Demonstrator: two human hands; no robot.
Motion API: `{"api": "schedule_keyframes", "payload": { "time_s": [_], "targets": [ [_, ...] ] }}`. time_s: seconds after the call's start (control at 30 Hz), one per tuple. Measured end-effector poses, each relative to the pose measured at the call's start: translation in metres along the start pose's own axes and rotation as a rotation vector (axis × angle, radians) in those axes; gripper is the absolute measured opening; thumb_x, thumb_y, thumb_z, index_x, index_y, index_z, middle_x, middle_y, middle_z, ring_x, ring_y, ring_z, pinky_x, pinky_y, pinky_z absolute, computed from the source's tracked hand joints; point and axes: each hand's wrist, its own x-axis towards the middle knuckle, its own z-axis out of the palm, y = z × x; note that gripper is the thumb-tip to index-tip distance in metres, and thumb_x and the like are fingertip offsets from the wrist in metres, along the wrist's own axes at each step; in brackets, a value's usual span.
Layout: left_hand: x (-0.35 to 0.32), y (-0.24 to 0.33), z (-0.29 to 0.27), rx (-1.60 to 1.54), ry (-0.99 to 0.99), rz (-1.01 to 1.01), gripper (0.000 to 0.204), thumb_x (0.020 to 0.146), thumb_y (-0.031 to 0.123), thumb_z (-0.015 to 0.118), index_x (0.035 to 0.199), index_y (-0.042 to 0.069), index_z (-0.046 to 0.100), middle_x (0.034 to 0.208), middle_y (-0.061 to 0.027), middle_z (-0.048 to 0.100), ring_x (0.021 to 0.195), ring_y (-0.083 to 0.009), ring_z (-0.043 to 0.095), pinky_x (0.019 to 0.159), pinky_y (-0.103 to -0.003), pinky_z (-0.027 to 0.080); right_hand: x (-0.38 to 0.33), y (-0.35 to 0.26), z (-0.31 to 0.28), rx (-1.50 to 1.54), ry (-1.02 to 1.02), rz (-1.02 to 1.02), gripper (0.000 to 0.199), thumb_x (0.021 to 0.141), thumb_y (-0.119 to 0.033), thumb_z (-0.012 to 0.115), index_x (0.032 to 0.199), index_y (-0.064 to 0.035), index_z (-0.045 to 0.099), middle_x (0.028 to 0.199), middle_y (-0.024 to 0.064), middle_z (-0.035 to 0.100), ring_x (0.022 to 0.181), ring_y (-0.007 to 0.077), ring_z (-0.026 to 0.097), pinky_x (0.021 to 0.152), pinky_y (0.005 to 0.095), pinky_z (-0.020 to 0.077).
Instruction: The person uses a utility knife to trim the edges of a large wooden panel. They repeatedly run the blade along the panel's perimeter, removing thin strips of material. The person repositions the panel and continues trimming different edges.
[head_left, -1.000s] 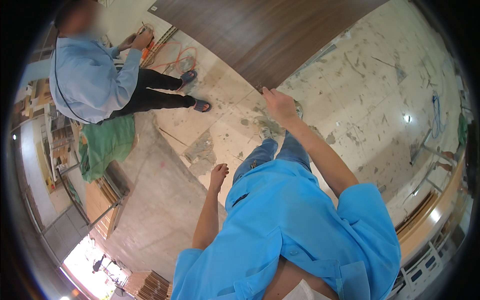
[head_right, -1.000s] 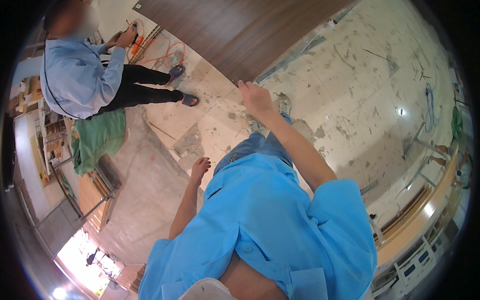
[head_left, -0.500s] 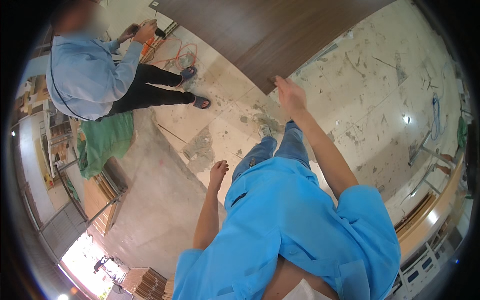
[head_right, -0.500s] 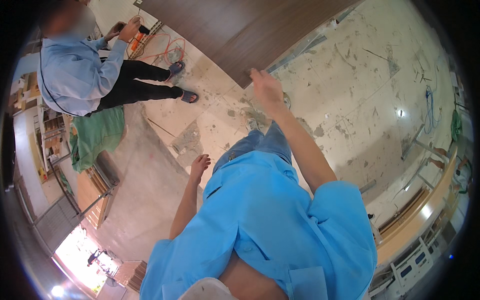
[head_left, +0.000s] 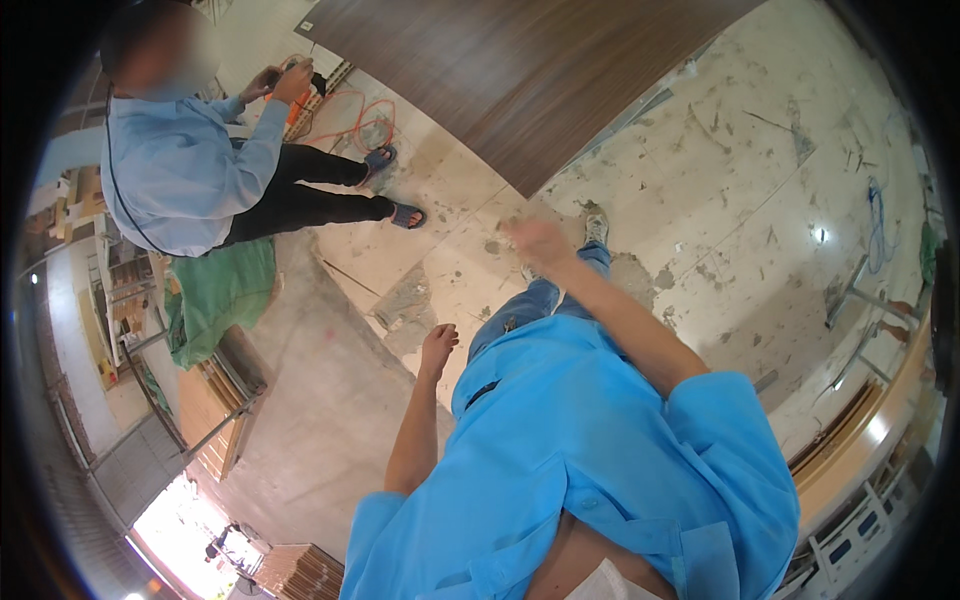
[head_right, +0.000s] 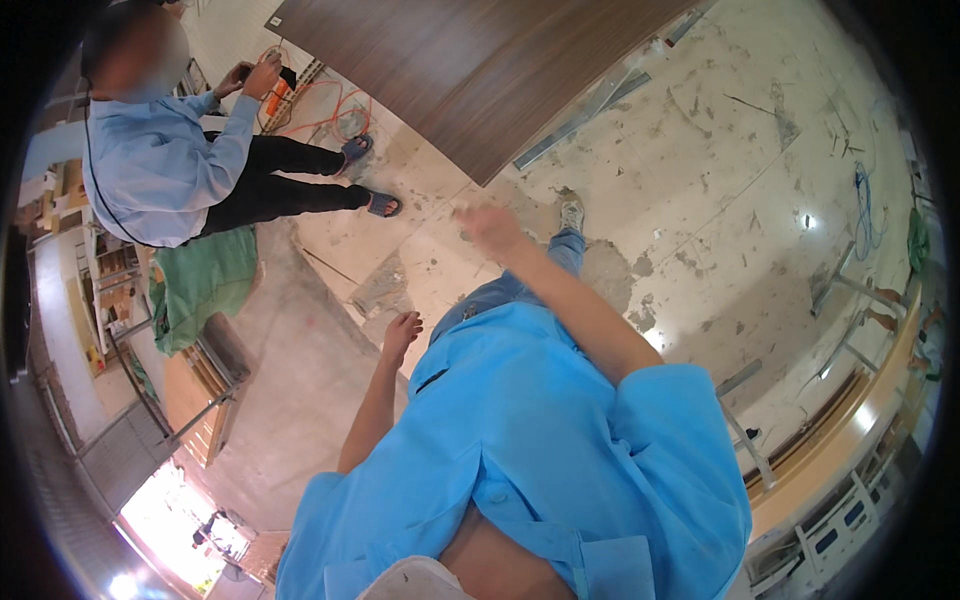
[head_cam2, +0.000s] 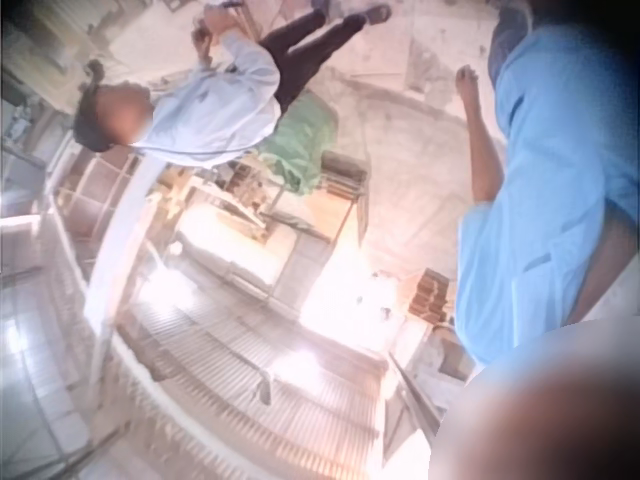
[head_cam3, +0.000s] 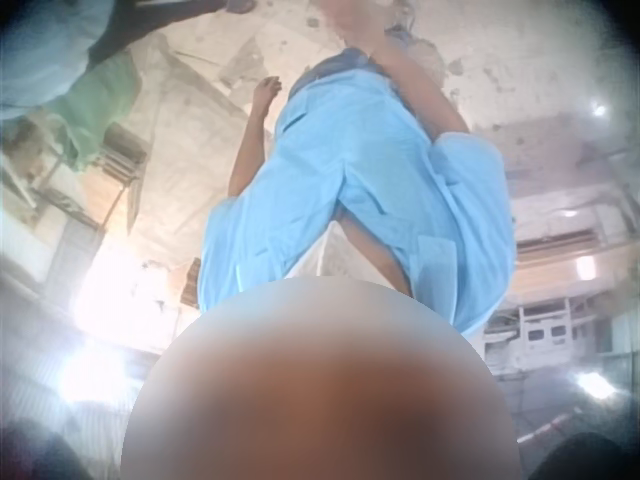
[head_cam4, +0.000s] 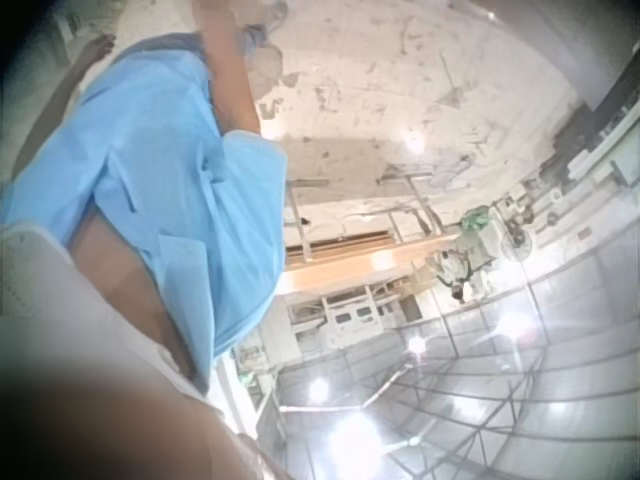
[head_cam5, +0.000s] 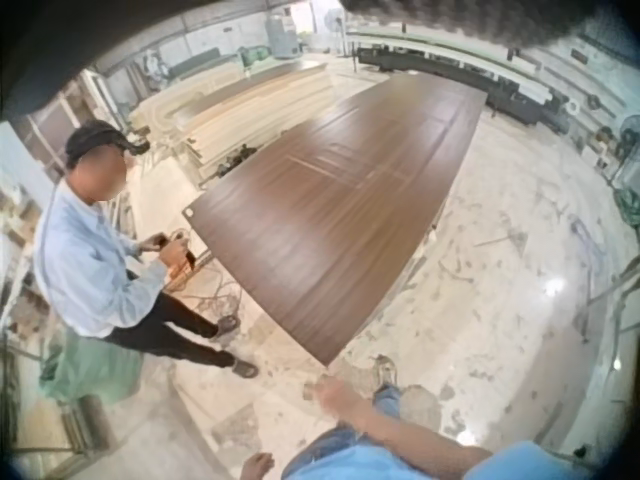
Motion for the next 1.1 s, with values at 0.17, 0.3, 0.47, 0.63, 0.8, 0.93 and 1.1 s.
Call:
{"api": "schedule_keyframes", "payload": {
  "time_s": [0.17, 0.3, 0.47, 0.63, 0.8, 0.93, 1.1],
  "targets": [
    [-0.002, 0.075, 0.012, 0.222, 0.200, 0.358, 0.039, 0.109, 0.029, 0.067, 0.134, 0.000, 0.072, 0.111, -0.0120, 0.079, 0.102, -0.0207, 0.075, 0.091, -0.035, 0.057, -0.042, -0.023, 0.026, 0.165, 0.156, 0.102, 0.024, 0.098, -0.019, 0.062, 0.119, -0.0155, 0.074, 0.099, 0.0124, 0.074, 0.088, 0.0343, 0.075, 0.076, 0.0485, 0.0609],
    [-0.007, 0.189, 0.059, 0.243, 0.255, 0.774, 0.033, 0.105, 0.018, 0.072, 0.134, 0.001, 0.071, 0.113, -0.0149, 0.078, 0.105, -0.0248, 0.075, 0.094, -0.037, 0.058, -0.058, 0.064, -0.046, 0.365, 0.265, 0.589, 0.023, 0.102, -0.016, 0.069, 0.121, -0.0027, 0.072, 0.099, 0.0147, 0.079, 0.079, 0.0265, 0.075, 0.068, 0.0405, 0.0593],
    [-0.005, 0.309, 0.137, 0.659, 0.140, 1.235, 0.033, 0.094, 0.017, 0.082, 0.125, 0.010, 0.073, 0.115, -0.0125, 0.072, 0.110, -0.0340, 0.070, 0.095, -0.045, 0.056, -0.111, 0.120, -0.139, 0.716, 0.554, 1.002, 0.026, 0.104, -0.011, 0.065, 0.127, -0.0011, 0.064, 0.090, 0.0101, 0.078, 0.065, 0.0126, 0.068, 0.056, 0.0301, 0.0535],
    [0.015, 0.372, 0.172, 1.162, 0.017, 1.228, 0.033, 0.094, 0.018, 0.080, 0.126, 0.014, 0.072, 0.124, -0.0101, 0.068, 0.115, -0.0359, 0.065, 0.097, -0.049, 0.051, -0.200, 0.151, -0.164, 0.884, 0.819, 1.173, 0.029, 0.100, -0.009, 0.066, 0.128, -0.0002, 0.064, 0.093, 0.0107, 0.079, 0.058, 0.0130, 0.064, 0.051, 0.0303, 0.0504],
    [0.033, 0.421, 0.238, 1.047, 0.126, 1.473, 0.051, 0.099, 0.015, 0.073, 0.149, 0.020, 0.065, 0.148, -0.0083, 0.064, 0.137, -0.0357, 0.057, 0.113, -0.050, 0.046, -0.253, 0.192, -0.175, 1.247, 0.964, 1.401, 0.019, 0.104, -0.011, 0.067, 0.120, -0.0010, 0.066, 0.093, 0.0109, 0.078, 0.059, 0.0122, 0.064, 0.053, 0.0274, 0.0514],
    [0.053, 0.476, 0.317, 1.158, 0.103, 1.543, 0.057, 0.107, 0.017, 0.065, 0.162, 0.022, 0.055, 0.169, -0.0086, 0.050, 0.156, -0.0380, 0.043, 0.127, -0.054, 0.036, -0.259, 0.240, -0.225, 1.260, 1.055, 1.211, 0.013, 0.106, -0.012, 0.067, 0.115, -0.0025, 0.065, 0.091, 0.0093, 0.076, 0.064, 0.0116, 0.065, 0.057, 0.0267, 0.0526],
    [0.084, 0.553, 0.409, 1.188, 0.089, 1.530, 0.059, 0.111, 0.018, 0.058, 0.169, 0.019, 0.046, 0.174, -0.0082, 0.043, 0.161, -0.0396, 0.036, 0.130, -0.058, 0.030, -0.237, 0.313, -0.334, 1.091, 1.088, 1.018, 0.011, 0.107, -0.011, 0.068, 0.112, -0.0025, 0.063, 0.087, 0.0058, 0.071, 0.063, 0.0088, 0.059, 0.056, 0.0257, 0.0485]
  ]
}}
